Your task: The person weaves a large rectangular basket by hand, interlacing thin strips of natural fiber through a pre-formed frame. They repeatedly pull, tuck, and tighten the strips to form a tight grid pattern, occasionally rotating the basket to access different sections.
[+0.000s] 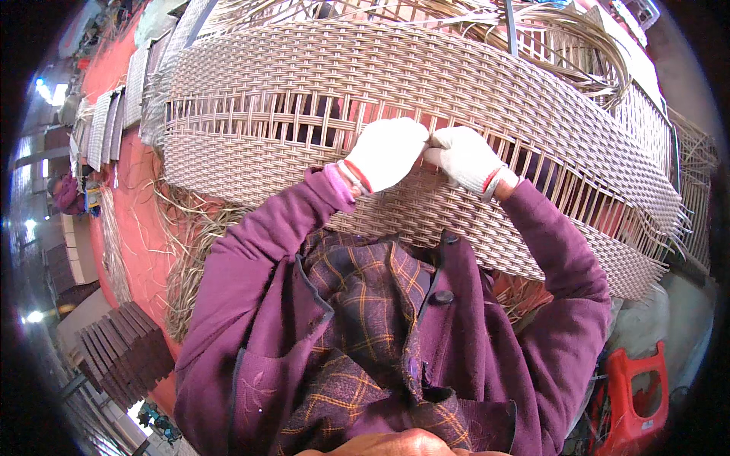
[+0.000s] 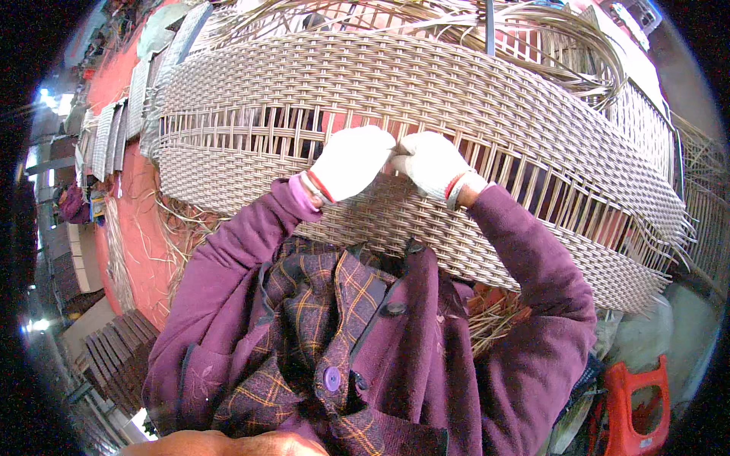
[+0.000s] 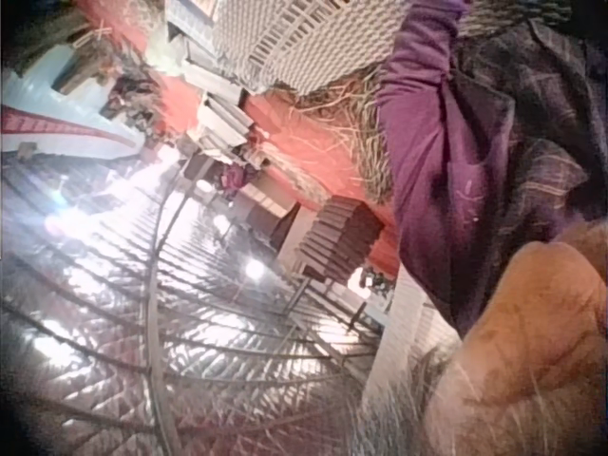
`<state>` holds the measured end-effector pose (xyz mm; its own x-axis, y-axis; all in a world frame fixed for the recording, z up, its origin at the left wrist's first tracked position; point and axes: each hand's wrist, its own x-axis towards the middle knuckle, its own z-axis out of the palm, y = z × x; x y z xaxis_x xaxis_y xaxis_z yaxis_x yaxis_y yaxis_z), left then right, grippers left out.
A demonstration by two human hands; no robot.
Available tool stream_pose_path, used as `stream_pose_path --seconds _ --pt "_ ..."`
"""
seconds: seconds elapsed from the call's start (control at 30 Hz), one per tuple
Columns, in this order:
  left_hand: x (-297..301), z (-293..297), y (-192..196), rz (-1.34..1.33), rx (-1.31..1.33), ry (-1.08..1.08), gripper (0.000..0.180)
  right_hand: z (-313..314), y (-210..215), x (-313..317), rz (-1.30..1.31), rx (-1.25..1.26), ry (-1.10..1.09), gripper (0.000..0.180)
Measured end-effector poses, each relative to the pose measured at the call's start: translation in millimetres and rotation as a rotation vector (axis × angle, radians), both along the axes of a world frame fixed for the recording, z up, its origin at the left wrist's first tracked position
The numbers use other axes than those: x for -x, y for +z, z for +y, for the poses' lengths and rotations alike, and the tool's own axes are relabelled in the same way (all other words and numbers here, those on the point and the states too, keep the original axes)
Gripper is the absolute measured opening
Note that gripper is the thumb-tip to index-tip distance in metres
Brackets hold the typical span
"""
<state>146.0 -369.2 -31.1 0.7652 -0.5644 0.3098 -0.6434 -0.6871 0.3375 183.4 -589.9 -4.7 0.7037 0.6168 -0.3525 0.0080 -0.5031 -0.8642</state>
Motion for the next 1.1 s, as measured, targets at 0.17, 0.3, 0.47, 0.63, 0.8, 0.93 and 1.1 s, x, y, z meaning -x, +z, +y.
stream_pose_path --seconds 0.17,0.3,0.47,0.63,0.8,0.93,1.1 --pt "1 -3 20 0.106 0.303 0.011 0.023 -12 28 1 0.003 0.161 -0.08 0.029" --pt "-6 -11 41 0.867 0.522 -0.052 0.031 -47 64 21 0.103 -0.076 -0.173 0.029" --pt "-6 -30 41 -0.073 -0.152 -0.083 0.019 -66 36 30 -0.102 0.171 -0.27 0.029" --pt "0 -65 12 0.171 -0.1 0.065 0.018 -59 0 15 0.143 0.111 -0.177 0.033" --pt "-3 -68 -8 0.072 0.086 0.106 0.014 -54 5 5 0.171 0.166 -0.125 0.019" --pt "0 -74 -4 -0.018 0.145 0.038 0.016 -69 38 14 0.273 0.087 -0.315 0.026" --pt "-13 -89 10 0.394 0.651 -0.309 0.025 -102 62 41 0.123 -0.026 -0.423 0.022"
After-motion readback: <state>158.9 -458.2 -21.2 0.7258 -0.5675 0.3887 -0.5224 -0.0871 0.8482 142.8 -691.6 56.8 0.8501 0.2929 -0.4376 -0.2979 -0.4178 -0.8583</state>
